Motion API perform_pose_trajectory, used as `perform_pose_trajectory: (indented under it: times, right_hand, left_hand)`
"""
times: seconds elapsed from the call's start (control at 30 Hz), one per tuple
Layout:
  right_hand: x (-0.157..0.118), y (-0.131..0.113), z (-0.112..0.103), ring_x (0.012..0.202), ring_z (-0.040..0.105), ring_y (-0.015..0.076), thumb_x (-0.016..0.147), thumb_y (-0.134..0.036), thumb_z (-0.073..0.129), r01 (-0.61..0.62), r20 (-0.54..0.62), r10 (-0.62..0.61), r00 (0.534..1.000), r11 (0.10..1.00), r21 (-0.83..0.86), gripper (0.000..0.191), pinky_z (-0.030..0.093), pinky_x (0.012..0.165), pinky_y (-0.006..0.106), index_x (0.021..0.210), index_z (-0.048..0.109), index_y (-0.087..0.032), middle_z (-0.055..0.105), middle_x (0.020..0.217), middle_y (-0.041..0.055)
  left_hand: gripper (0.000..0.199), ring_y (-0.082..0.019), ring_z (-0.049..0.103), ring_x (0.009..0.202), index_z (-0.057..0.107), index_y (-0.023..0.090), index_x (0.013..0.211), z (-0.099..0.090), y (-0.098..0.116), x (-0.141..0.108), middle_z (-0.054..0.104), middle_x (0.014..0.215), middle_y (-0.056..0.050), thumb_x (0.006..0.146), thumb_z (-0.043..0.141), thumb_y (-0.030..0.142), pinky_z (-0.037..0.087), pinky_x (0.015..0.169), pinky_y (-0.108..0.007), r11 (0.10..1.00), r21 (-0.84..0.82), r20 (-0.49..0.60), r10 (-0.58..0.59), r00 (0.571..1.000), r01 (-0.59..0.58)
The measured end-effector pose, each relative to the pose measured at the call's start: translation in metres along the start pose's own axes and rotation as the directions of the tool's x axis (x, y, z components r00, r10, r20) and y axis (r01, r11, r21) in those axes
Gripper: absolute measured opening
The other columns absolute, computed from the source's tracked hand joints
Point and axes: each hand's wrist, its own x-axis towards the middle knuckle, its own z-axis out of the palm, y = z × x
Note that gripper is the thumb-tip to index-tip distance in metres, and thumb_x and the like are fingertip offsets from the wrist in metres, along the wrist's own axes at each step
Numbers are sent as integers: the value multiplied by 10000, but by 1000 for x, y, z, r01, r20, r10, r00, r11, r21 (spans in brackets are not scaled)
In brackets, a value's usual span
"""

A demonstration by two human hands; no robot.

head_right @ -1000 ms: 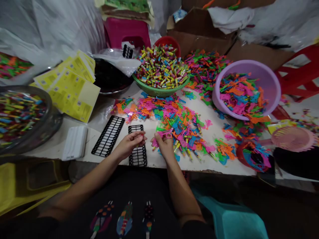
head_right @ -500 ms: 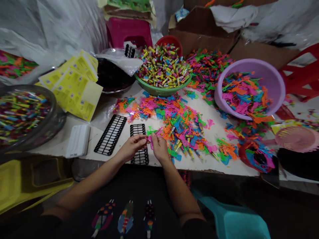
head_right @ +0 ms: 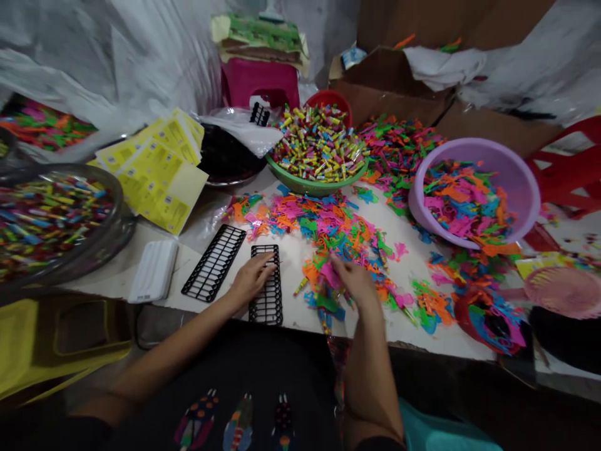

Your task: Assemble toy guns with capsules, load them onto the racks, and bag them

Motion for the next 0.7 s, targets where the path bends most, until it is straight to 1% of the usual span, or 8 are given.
perform_pose_trajectory:
  times: [0.03,0.1,0.17,0.23,0.33,0.4,0.53,0.7]
  right_hand:
    - [7,10,-17,597,543,217,683,-599,458,-139,-145,119,982,981,-138,455,389,542,323,625,610,-175,578,587,83]
    - [20,19,-43,740,572,266,698,-545,476,-237,-412,125,903,943,-233,442,414,629,369,795,642,-147,623,756,141]
    - [39,11,-53,796,578,250,736,-489,455,-92,-486,-27,873,971,-219,421,426,689,368,900,632,-145,633,851,138]
    - [66,-14,-50,771,586,210,751,-447,455,182,-407,-240,881,967,-176,381,440,707,337,930,630,-160,644,863,102]
    - [123,-64,-36,845,577,207,735,-354,497,438,-366,-477,799,879,-189,353,438,765,335,1004,610,-155,636,945,98]
    - [163,-98,-27,921,560,209,734,-302,507,487,-355,-524,774,852,-195,357,425,806,330,1043,595,-145,612,1027,109]
    - [223,-149,-15,959,556,229,626,-259,643,442,-84,-478,875,857,-266,470,413,834,326,1083,574,-174,614,1049,97]
    - [250,-167,-4,897,579,229,550,-248,702,397,-57,-417,907,893,-214,503,425,812,335,1034,588,-171,645,961,89]
  left_hand:
    - [358,-231,426,1173,548,167,1111,0,-11,1,536,1202,-112,801,486,335,272,1011,-450,995,93,-16,37,999,-35]
    - [368,-263,369,1217,545,153,1113,4,-29,0,517,1222,-125,794,499,330,210,1024,-514,971,222,24,85,996,-88]
    - [366,-277,346,1231,552,148,1102,11,-40,-1,518,1220,-127,792,500,336,195,1024,-537,950,271,92,138,986,-158]
    - [364,-265,345,1235,549,154,1105,17,-46,-3,518,1221,-122,799,489,341,206,1030,-525,936,263,135,203,970,-233]
    - [361,-237,356,1233,532,163,1124,20,-48,-5,527,1213,-114,809,475,331,234,1036,-500,931,203,145,278,949,-304]
    - [360,-229,350,1239,522,166,1133,18,-49,-5,523,1218,-114,809,475,314,258,1032,-492,937,156,125,295,947,-313]
    - [365,-233,307,1263,511,162,1137,15,-50,-5,479,1261,-128,795,493,289,319,1009,-476,953,96,29,287,957,-289]
    - [325,-240,329,1251,540,159,1088,15,-51,-4,488,1250,-130,786,502,272,363,985,-465,960,80,-13,270,963,-268]
